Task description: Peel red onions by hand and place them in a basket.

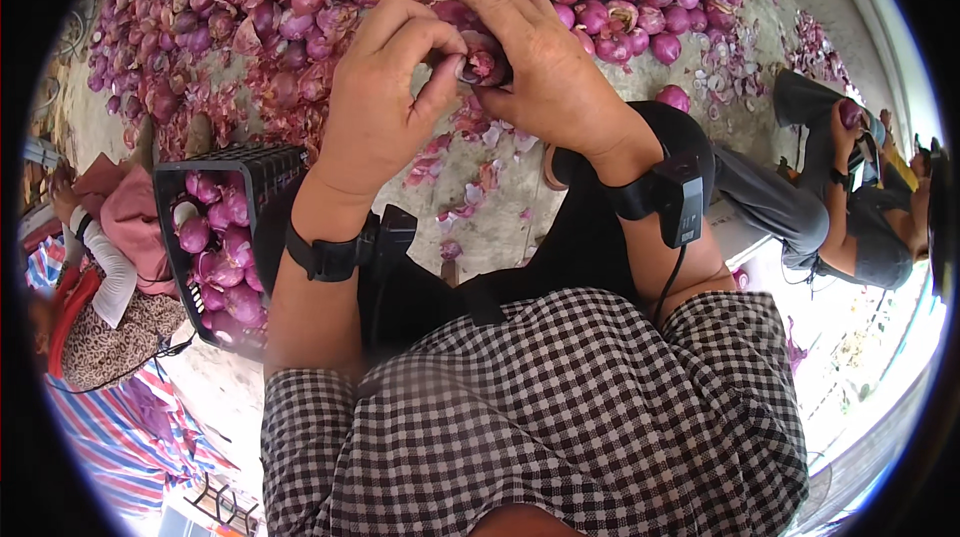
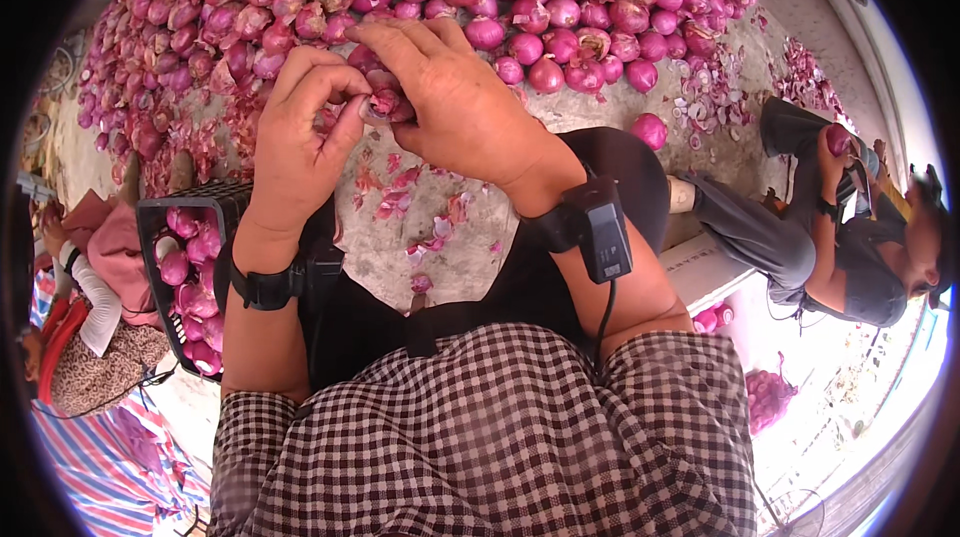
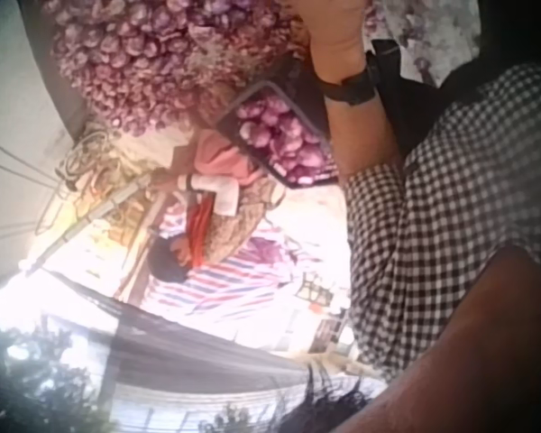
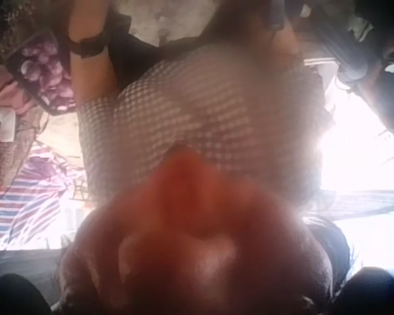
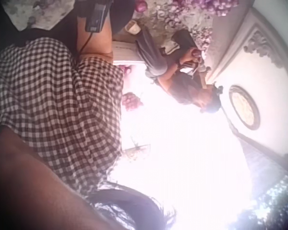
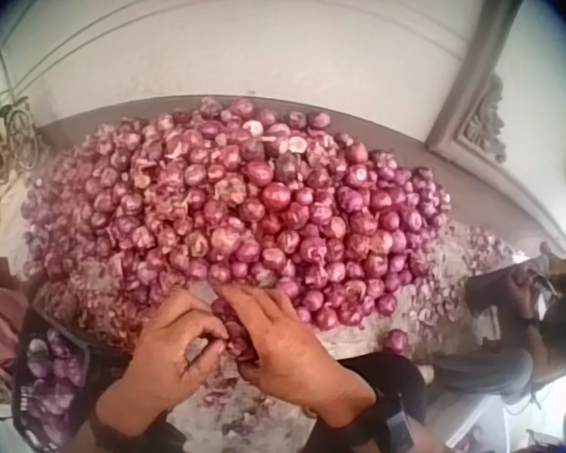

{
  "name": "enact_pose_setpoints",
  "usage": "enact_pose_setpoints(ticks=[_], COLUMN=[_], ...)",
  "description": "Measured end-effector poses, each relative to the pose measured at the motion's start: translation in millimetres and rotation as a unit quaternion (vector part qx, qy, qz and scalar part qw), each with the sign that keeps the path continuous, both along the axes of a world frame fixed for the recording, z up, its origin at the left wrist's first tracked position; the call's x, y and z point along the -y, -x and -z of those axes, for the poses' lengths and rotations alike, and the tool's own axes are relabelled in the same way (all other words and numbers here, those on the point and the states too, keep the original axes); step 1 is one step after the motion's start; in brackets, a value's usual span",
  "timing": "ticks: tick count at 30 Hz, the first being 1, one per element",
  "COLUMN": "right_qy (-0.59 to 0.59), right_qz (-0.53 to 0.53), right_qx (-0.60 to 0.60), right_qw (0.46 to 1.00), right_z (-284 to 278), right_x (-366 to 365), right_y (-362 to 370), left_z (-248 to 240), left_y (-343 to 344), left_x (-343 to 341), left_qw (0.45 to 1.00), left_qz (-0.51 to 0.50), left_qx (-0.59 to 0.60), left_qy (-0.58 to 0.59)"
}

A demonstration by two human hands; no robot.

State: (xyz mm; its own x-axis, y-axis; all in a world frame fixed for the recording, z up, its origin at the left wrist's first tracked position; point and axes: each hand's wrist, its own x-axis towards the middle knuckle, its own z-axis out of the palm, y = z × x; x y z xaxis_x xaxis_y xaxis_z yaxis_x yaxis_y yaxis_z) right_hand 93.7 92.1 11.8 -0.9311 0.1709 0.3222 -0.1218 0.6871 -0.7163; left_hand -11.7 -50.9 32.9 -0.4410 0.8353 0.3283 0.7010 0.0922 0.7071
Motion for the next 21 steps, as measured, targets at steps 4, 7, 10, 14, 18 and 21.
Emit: enact_pose_setpoints(ticks=[4,7,10,14,18,21], right_qy=[0.005,0.012,0.024,0.050,0.094,0.197], right_qz=[-0.005,-0.007,-0.009,-0.007,-0.007,-0.006], right_qx=[-0.008,-0.010,0.000,0.006,0.009,0.035], right_qw=[1.000,1.000,1.000,0.999,0.995,0.980], right_z=[-1.8,-4.0,-3.2,-0.8,-3.0,-1.2], right_x=[0.1,-0.5,0.4,-0.1,1.9,2.6], right_y=[0.7,1.0,0.8,1.2,2.4,3.4], left_z=[2.3,2.6,4.9,4.1,3.1,3.3], left_y=[0.7,-0.9,-1.2,0.6,-0.2,0.3], left_x=[1.6,0.6,0.2,1.4,2.4,3.7], left_qw=[1.000,1.000,1.000,1.000,0.998,0.995], left_qz=[-0.003,-0.012,-0.015,-0.012,-0.025,-0.047], left_qx=[-0.005,0.011,0.020,0.027,0.038,0.062], left_qy=[-0.004,-0.009,-0.017,-0.010,-0.039,-0.065])
